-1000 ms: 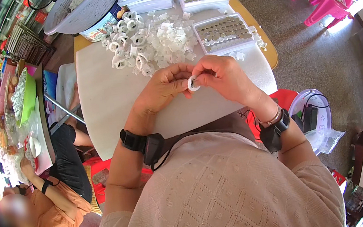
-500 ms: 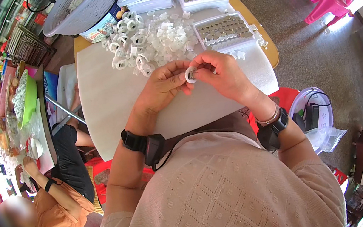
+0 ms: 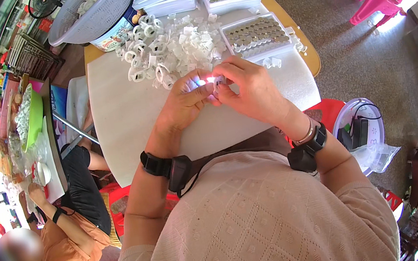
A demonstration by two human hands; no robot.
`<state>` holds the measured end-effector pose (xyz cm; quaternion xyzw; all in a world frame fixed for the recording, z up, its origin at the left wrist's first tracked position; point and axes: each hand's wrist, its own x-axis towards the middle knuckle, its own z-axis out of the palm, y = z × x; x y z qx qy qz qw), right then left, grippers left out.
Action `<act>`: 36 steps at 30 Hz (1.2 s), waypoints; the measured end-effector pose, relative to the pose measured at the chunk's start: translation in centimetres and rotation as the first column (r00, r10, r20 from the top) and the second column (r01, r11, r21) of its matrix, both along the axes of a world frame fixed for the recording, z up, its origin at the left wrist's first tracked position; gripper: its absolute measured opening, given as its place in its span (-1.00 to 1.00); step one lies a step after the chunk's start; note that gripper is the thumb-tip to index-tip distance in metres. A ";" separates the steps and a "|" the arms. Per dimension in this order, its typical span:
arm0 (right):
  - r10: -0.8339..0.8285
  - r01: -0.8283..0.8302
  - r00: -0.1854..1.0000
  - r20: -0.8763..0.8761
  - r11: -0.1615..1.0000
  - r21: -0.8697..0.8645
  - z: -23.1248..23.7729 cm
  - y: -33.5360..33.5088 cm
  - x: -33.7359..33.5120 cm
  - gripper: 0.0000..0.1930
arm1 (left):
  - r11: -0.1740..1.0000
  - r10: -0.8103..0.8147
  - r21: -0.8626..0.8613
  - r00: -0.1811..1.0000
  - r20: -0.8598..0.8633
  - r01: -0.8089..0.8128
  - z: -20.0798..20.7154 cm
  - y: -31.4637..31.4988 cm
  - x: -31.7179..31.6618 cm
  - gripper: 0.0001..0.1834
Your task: Manually assembling small white electronic components by inserting internal pieces into outer housings.
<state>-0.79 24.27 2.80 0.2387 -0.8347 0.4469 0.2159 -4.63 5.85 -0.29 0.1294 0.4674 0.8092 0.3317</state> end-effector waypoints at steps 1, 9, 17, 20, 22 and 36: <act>0.002 -0.002 1.000 -0.011 1.000 -0.006 0.0 0.0 -0.1 -0.81 | 1.000 0.008 0.000 1.000 -0.023 -0.008 0.0 0.0 0.0 -0.74; 0.050 -0.045 0.997 0.051 0.995 -0.090 -0.6 0.2 -0.2 -0.79 | 1.000 -0.002 -0.013 0.999 -0.037 0.002 0.0 -0.3 0.0 -0.72; 0.028 -0.027 1.000 0.007 0.995 -0.093 -0.4 0.3 0.3 -0.72 | 0.998 0.023 0.059 1.000 0.019 -0.024 0.4 0.0 0.0 -0.76; 0.048 -0.046 0.999 0.016 0.997 -0.067 -0.6 0.2 0.3 -0.74 | 0.999 0.003 0.047 1.000 0.005 -0.003 0.4 0.0 -0.1 -0.76; 0.043 -0.042 0.998 -0.043 0.999 0.021 -0.6 0.4 0.2 -0.78 | 0.999 0.010 0.031 1.000 -0.004 -0.010 0.2 0.0 0.0 -0.76; 0.122 -0.015 0.932 0.342 0.954 -0.300 0.4 0.6 0.2 -0.89 | 0.999 -0.040 0.025 0.998 -0.048 0.041 1.2 -0.2 0.6 -0.67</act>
